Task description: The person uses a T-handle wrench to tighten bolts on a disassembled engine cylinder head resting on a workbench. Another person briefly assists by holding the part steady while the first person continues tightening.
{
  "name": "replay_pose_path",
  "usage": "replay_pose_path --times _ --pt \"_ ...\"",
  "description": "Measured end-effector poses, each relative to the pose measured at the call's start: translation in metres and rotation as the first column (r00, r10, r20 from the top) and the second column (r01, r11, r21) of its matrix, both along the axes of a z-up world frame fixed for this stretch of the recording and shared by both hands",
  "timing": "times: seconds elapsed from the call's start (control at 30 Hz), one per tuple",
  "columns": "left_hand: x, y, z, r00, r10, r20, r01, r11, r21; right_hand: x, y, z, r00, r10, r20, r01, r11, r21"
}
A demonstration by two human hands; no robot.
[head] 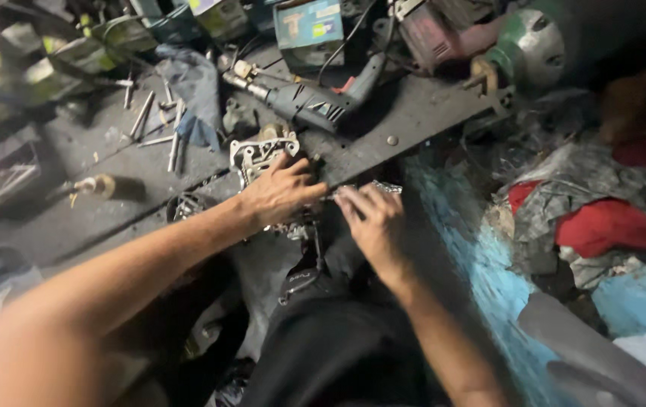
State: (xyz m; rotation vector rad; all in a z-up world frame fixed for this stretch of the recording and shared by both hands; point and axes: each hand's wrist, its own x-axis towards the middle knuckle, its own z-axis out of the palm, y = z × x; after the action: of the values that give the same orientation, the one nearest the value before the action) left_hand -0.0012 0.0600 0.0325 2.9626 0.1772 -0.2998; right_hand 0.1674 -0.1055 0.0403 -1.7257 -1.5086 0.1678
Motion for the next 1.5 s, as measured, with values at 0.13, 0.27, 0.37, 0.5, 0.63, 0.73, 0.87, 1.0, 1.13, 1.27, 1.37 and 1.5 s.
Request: replay_pose_path --times 0.13,0.27,0.37,0.5,0.63,0.73,0.87,1.0,1.13,1.27,1.37,1.5 --pt "0.011 0.024 0.003 0.958 -0.281 -0.056 0.282 0.959 0.017 -0.03 -0.016 0.005 0.986 -0.162 0.044 0.162 0.987 -0.011" --pt "0.015 0.035 -0.004 0.892 -0.43 -0.136 0.443 0.893 0.083 -0.047 -0.023 0.003 0.973 -0.229 0.028 0.229 0.973 -0.008" --pt "0.014 0.034 -0.004 0.889 -0.451 0.085 0.429 0.883 0.191 -0.039 -0.021 -0.004 0.978 -0.162 -0.131 0.157 0.987 -0.044" --pt "0.007 0.028 0.004 0.943 -0.322 0.088 0.316 0.946 0.075 -0.01 -0.013 -0.016 0.948 0.039 -0.315 -0.084 0.988 -0.129" --pt "-0.008 0.011 0.015 0.934 0.027 0.355 0.004 0.996 -0.086 0.018 0.0 -0.027 0.929 0.172 -0.328 -0.275 0.913 -0.3" --pt "0.002 -0.005 0.019 0.726 0.402 0.557 -0.284 0.914 -0.29 0.034 0.017 -0.033 0.894 0.312 -0.323 -0.423 0.827 -0.371" --pt "0.034 -0.034 0.012 0.432 0.678 0.595 -0.5 0.729 -0.468 0.046 0.052 -0.053 0.784 0.532 -0.321 -0.62 0.699 -0.356" --pt "0.048 -0.032 0.01 0.507 0.772 0.384 -0.715 0.625 -0.313 0.045 0.073 -0.076 0.755 0.375 -0.538 -0.654 0.496 -0.572" --pt "0.049 -0.027 0.004 0.573 0.712 0.406 -0.63 0.7 -0.338 0.044 0.059 -0.09 0.761 0.352 -0.545 -0.638 0.561 -0.528" --pt "0.044 -0.017 -0.002 0.655 0.644 0.395 -0.526 0.764 -0.374 0.031 0.047 -0.096 0.747 0.159 -0.645 -0.593 0.597 -0.54" --pt "0.045 -0.014 -0.004 0.699 0.604 0.384 -0.491 0.795 -0.357 0.022 0.037 -0.099 0.716 0.079 -0.694 -0.575 0.631 -0.521" --pt "0.054 -0.007 -0.004 0.786 0.517 0.339 -0.416 0.848 -0.327 0.01 0.029 -0.103 0.643 0.007 -0.766 -0.549 0.701 -0.455"
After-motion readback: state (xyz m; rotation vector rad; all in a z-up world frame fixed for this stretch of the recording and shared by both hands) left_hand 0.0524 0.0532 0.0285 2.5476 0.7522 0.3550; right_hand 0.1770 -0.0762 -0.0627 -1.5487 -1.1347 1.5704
